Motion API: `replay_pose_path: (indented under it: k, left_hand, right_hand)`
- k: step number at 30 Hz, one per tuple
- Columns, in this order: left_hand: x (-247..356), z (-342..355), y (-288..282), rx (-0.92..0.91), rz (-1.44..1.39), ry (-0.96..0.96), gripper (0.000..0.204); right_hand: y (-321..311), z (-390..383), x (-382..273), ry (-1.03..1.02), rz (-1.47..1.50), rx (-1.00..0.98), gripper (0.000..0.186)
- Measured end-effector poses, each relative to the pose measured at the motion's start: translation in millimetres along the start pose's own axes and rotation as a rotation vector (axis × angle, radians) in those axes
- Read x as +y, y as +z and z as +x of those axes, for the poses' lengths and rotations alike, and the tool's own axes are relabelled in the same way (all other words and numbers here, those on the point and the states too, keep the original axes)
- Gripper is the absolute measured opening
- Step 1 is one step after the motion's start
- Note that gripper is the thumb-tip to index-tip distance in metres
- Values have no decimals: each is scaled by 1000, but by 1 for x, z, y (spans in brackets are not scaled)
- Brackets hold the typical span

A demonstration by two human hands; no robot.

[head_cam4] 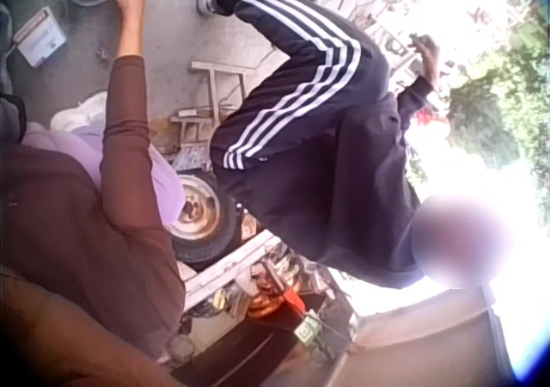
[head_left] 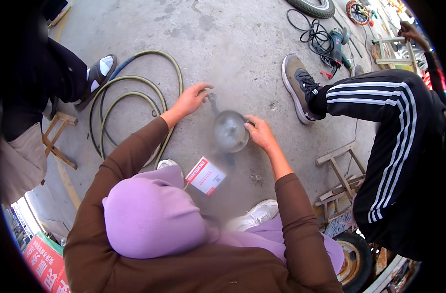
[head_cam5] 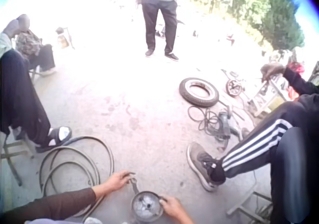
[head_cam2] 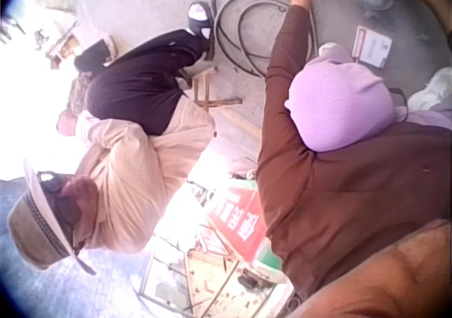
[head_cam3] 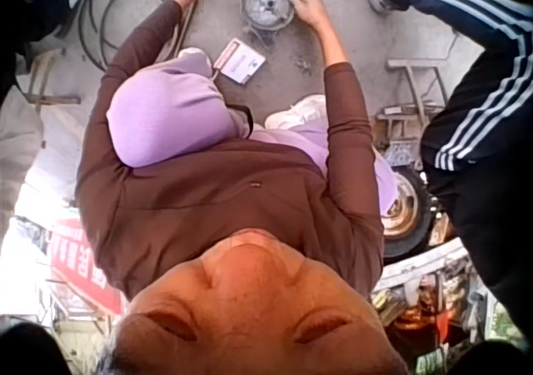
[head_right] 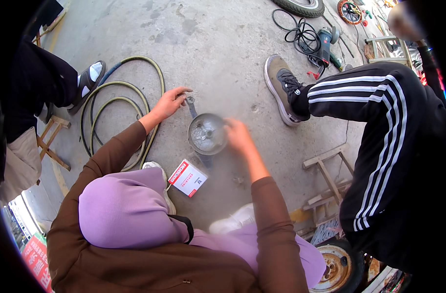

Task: The person removes a metal part from the rear of a scooter, sits on the ground, and cleans it with a cloth. They then open a box, take out a new part, and install it into the cleaned metal housing. Finally, they reattach the assembly to the scooter.

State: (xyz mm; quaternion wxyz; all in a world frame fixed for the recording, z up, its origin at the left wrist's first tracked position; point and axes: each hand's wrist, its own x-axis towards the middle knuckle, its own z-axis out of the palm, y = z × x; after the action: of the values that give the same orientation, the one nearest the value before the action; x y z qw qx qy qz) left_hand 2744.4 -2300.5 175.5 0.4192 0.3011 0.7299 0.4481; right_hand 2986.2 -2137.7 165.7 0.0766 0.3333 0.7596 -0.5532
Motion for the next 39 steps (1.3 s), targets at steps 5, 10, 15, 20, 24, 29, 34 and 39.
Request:
replay_pose_path:
  k: [5, 10, 15, 20, 24, 29, 34, 39]
  left_hand:
    - [-10, -10, 1, -107, -337, -176, 31]
    - [-28, -51, 7, -131, -418, -185, 31]
    - [-21, -45, 13, -23, -488, -227, 28]
    - [-26, -18, -5, 40, -400, -235, 31]
    - [-39, -30, -1, 179, -203, -240, 28]
    - [-35, -85, 29, 142, 120, -205, 34]
    - [-43, -102, 40, 208, 292, -47, 28]
    - [-56, -91, 20, 198, 259, 5, 13]
  right_hand:
    - [6, -6, -13, -37, -55, 3, 34]
    - [8, 2, 7, 16, -76, 231, 30]
    - [19, 11, 35, -29, -102, 283, 28]
    - [37, -1, 16, 48, -22, 198, 32]
    - [54, -10, -1, 119, 28, 213, 34]
    - [55, -22, -29, 238, 146, 176, 34]
    - [59, -28, -42, 349, 197, 112, 37]
    - [73, -29, -47, 485, 386, 67, 34]
